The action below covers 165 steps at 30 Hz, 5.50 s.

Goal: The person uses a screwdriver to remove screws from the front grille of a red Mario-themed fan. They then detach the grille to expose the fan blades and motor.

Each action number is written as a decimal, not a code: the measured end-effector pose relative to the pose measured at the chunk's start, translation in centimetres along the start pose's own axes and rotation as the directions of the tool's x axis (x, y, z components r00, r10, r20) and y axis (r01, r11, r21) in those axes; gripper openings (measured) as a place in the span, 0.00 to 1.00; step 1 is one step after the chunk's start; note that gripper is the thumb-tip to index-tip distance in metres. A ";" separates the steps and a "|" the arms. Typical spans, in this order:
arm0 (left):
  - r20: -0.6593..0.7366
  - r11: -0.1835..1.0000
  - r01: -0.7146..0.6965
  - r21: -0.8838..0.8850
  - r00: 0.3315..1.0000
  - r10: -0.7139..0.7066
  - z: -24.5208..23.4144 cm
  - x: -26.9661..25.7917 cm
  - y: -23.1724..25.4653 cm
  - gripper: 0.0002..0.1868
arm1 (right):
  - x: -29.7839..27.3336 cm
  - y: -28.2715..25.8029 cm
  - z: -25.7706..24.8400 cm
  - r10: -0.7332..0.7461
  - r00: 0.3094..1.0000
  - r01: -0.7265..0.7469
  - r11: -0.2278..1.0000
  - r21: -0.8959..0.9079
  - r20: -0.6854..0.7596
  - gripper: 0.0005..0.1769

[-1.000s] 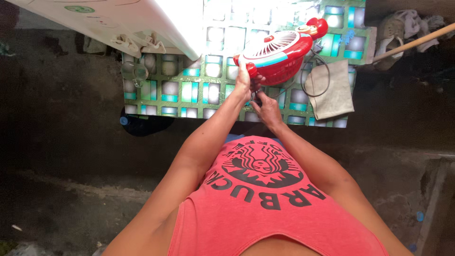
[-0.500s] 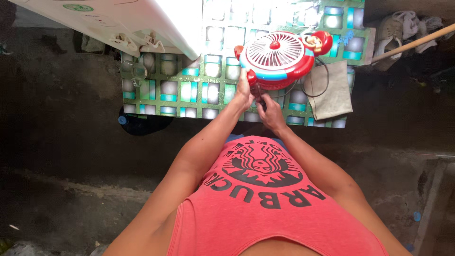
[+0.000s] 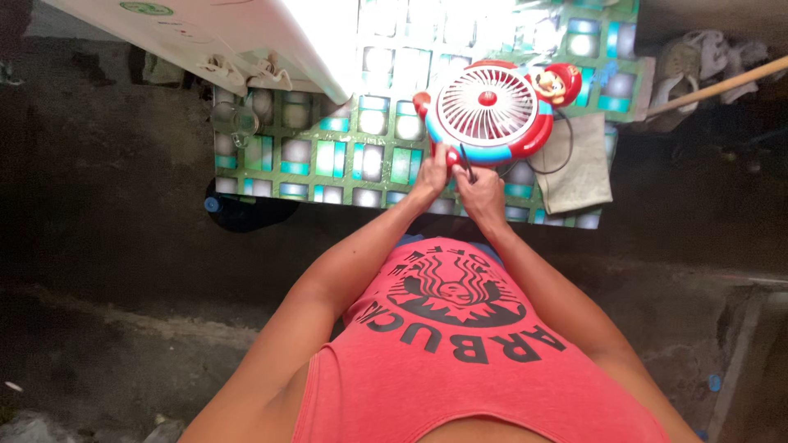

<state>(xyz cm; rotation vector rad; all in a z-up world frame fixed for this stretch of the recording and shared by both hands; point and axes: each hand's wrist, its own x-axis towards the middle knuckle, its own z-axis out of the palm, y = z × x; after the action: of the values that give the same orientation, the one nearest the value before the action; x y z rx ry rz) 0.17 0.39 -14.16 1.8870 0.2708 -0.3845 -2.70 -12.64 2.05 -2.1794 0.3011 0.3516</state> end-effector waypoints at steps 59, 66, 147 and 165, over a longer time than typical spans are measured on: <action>-0.125 0.958 -0.058 0.281 0.987 0.097 -3.8 25.2 0.6 0.10 | 32.6 -3.2 1.6 -0.123 0.896 0.363 0.754 -0.547 0.426 0.11; -0.141 0.968 0.198 -0.155 0.965 -0.220 -2.5 25.8 0.3 0.12 | 37.6 1.3 5.7 -0.047 0.926 0.266 0.787 -0.556 0.376 0.12; 0.500 0.370 -0.701 0.610 0.702 0.506 13.2 8.4 19.7 0.51 | 26.9 25.5 -14.3 -0.249 0.860 0.193 0.967 -0.167 -0.445 0.13; 0.364 0.399 -0.653 0.644 0.720 0.591 6.4 2.8 20.1 0.42 | 25.7 23.0 -16.0 -0.113 0.888 0.121 0.993 -0.011 -0.445 0.10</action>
<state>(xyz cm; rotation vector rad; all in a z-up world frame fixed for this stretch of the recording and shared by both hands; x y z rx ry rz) 9.34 -12.45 0.13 2.5905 -0.8044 -0.0113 15.70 -41.27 -14.97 -2.2310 0.4197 -0.2276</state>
